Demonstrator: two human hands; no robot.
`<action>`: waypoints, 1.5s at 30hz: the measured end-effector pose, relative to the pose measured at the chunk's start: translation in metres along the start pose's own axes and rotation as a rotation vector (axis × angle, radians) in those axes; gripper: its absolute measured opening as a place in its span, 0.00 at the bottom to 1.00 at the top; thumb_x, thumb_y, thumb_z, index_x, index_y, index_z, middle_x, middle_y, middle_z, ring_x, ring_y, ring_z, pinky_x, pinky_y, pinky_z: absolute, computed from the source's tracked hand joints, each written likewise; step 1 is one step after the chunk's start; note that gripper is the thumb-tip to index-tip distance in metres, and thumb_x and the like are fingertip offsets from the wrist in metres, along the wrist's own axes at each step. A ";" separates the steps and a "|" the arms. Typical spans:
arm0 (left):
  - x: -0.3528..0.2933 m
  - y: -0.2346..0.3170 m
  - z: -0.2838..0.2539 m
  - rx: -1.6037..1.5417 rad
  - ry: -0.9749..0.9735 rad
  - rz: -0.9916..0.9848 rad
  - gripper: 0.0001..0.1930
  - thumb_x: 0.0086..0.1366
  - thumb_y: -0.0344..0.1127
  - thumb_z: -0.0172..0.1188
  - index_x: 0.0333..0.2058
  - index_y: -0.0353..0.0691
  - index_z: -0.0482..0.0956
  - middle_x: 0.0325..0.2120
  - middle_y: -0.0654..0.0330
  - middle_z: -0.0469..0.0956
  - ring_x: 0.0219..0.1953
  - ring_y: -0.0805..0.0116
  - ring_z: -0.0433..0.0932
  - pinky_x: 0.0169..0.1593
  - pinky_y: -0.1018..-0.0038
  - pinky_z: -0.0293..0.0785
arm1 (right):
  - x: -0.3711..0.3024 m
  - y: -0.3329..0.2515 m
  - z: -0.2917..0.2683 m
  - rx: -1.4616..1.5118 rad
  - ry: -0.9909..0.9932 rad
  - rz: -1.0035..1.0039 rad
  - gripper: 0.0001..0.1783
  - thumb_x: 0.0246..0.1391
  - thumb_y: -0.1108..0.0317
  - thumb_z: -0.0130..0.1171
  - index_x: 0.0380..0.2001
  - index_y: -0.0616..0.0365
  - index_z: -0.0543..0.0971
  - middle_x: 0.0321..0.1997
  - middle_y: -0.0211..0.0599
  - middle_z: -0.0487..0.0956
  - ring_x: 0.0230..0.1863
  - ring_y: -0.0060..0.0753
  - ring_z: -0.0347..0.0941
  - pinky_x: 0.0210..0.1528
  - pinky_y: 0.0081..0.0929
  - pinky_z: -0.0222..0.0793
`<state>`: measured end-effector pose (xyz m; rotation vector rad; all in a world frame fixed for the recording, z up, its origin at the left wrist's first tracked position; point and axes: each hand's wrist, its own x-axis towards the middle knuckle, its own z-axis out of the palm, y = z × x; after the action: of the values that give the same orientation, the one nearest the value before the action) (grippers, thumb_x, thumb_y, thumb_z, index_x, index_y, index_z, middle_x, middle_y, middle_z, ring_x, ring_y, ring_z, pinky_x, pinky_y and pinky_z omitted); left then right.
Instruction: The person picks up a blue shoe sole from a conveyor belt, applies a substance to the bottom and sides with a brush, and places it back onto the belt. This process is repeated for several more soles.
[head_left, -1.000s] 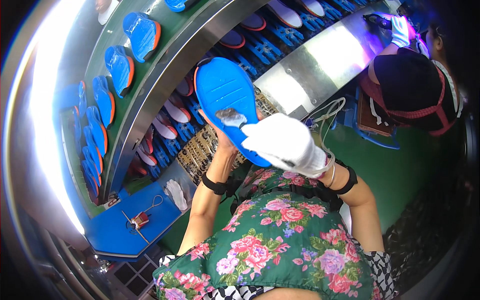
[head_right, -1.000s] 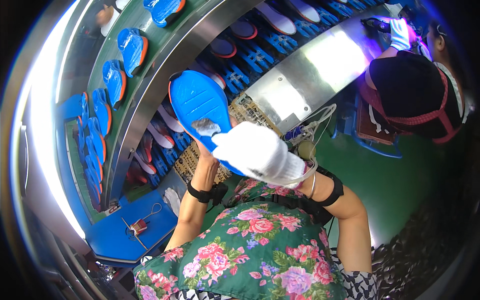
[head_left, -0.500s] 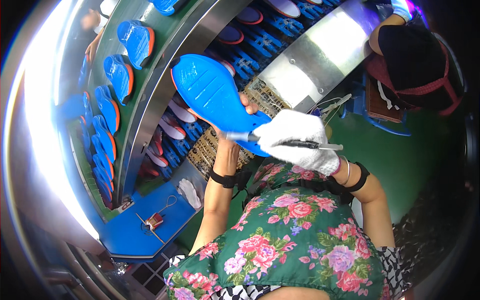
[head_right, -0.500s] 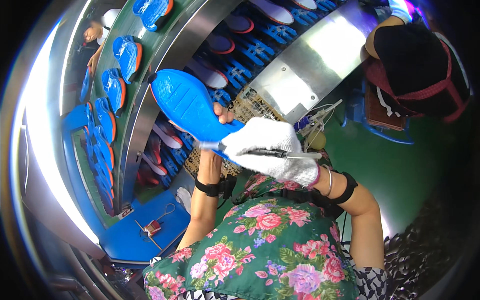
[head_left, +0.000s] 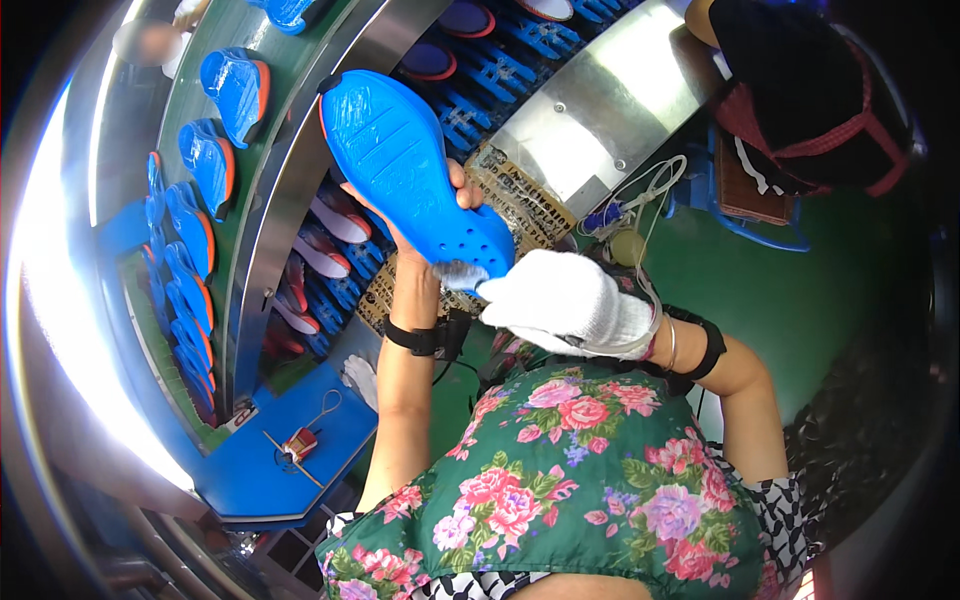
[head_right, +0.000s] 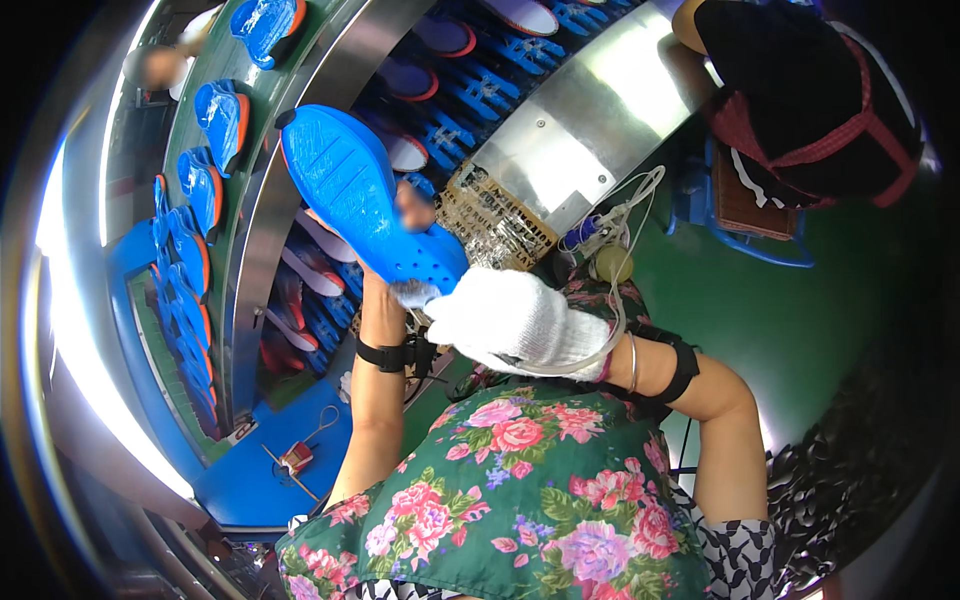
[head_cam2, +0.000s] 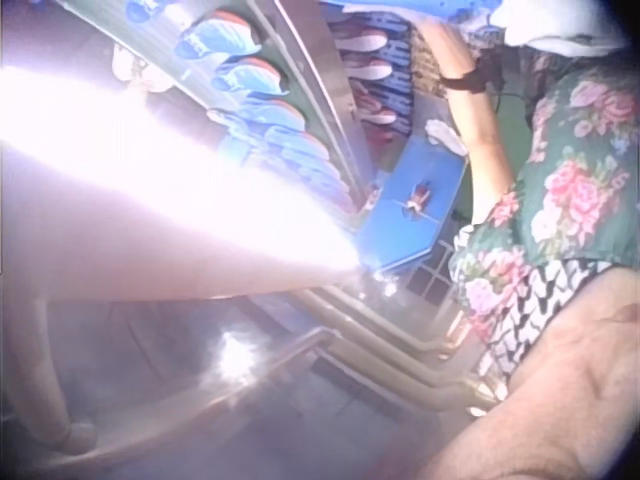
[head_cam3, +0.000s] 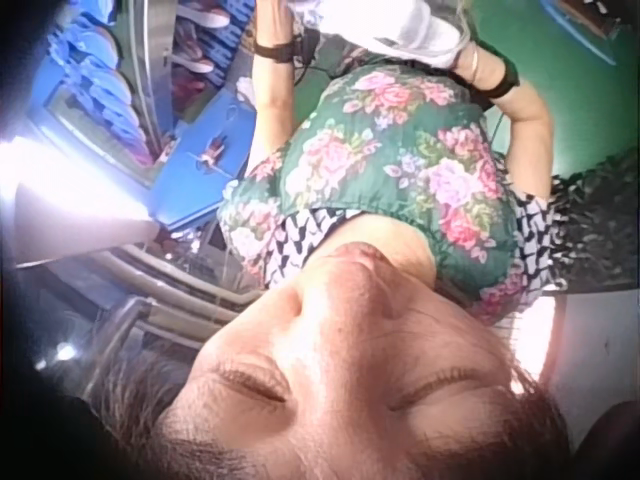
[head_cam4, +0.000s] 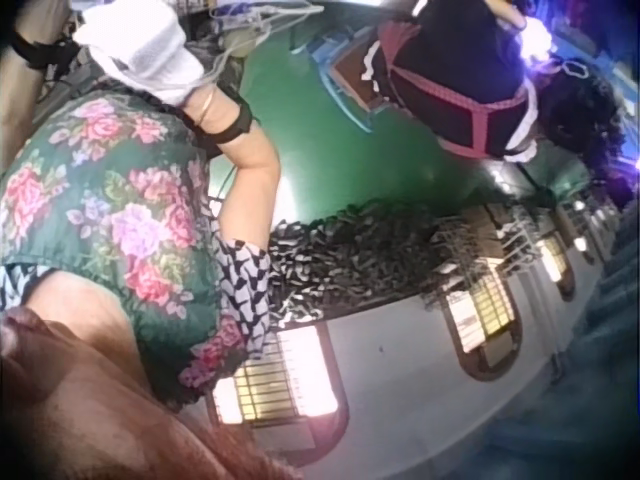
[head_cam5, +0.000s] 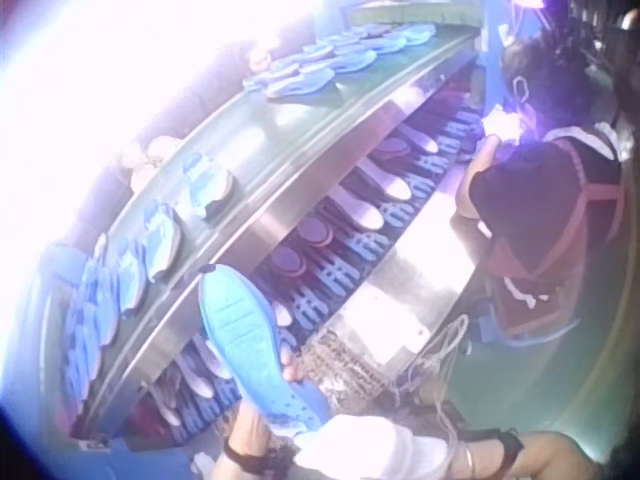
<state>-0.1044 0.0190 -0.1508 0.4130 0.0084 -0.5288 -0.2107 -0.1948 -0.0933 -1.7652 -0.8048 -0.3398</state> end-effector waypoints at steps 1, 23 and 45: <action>0.002 0.001 -0.002 -0.005 0.000 0.005 0.61 0.45 0.94 0.41 0.54 0.37 0.71 0.33 0.49 0.79 0.28 0.56 0.76 0.37 0.59 0.73 | 0.000 0.001 -0.002 0.132 0.001 0.043 0.16 0.48 0.73 0.73 0.43 0.52 0.87 0.43 0.36 0.87 0.38 0.38 0.82 0.40 0.33 0.79; 0.028 0.008 -0.009 0.086 -0.012 -0.445 0.61 0.54 0.89 0.30 0.67 0.38 0.66 0.50 0.42 0.80 0.38 0.42 0.85 0.45 0.46 0.83 | 0.009 0.016 -0.034 0.608 -0.039 0.410 0.09 0.49 0.80 0.69 0.36 0.60 0.87 0.40 0.42 0.87 0.39 0.36 0.84 0.45 0.31 0.79; -0.028 -0.062 0.008 -0.328 0.081 -0.259 0.48 0.68 0.73 0.45 0.72 0.37 0.57 0.65 0.36 0.67 0.61 0.30 0.71 0.63 0.30 0.65 | 0.019 0.030 -0.073 -0.024 0.140 0.266 0.11 0.45 0.80 0.73 0.35 0.61 0.87 0.36 0.40 0.87 0.34 0.36 0.82 0.38 0.30 0.77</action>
<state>-0.1600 -0.0190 -0.1635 0.1114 0.2264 -0.7520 -0.1649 -0.2603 -0.0791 -1.8226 -0.4613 -0.2921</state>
